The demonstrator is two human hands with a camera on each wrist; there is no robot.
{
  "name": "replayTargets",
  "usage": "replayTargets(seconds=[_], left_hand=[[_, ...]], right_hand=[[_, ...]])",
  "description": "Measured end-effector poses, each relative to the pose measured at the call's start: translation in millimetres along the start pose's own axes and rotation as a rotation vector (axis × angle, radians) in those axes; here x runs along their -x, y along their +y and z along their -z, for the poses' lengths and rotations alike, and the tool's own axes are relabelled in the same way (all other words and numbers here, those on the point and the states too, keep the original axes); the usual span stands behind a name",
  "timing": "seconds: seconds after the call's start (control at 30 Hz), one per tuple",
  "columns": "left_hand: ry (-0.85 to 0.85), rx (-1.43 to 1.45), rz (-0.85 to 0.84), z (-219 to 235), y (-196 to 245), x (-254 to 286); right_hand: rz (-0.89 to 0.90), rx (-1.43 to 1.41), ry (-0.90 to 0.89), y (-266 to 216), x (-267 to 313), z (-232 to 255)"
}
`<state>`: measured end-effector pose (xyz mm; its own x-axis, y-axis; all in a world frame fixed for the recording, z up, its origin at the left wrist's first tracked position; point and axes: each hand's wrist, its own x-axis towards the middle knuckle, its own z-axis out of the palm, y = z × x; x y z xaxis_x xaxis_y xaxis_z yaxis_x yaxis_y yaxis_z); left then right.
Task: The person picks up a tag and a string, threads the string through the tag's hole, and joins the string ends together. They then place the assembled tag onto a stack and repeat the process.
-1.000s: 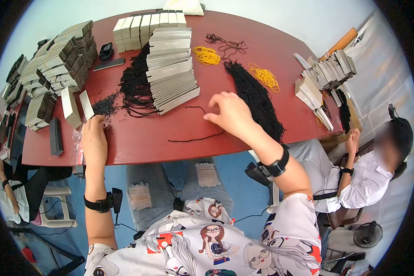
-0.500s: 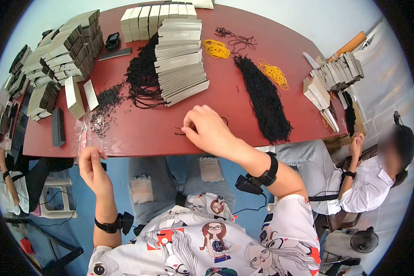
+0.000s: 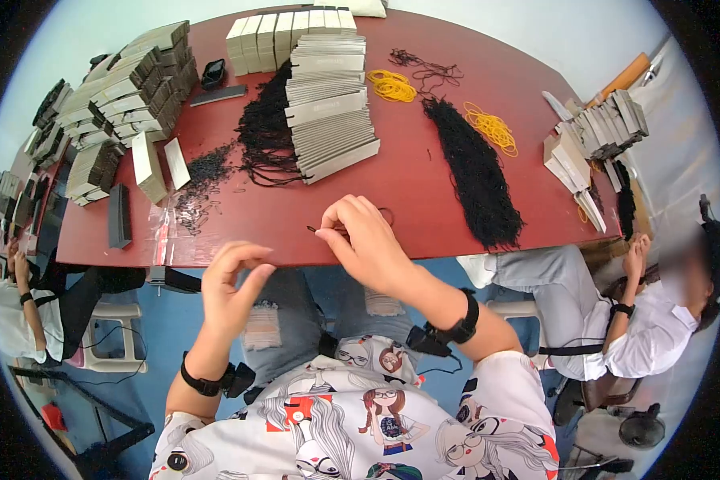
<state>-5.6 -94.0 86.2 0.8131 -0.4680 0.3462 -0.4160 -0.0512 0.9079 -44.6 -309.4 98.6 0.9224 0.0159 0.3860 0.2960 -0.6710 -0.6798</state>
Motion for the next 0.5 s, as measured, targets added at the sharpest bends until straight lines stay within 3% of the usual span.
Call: replayTargets(seconds=[0.13,0.2,0.47,0.5], left_hand=[[0.006,0.142,0.018,-10,26,-9],[0.019,0.347,-0.004,-12,32,-9],[0.088,0.250,-0.055,-8,43,-2],[0.098,0.218,-0.085,-8,42,-1]], right_hand=[[0.046,-0.141,0.097,-38,6,-2],[0.217,-0.109,0.123,-49,7,-2],[0.275,-0.237,0.118,-62,10,-5],[0.216,-0.306,0.123,-63,12,-6]])
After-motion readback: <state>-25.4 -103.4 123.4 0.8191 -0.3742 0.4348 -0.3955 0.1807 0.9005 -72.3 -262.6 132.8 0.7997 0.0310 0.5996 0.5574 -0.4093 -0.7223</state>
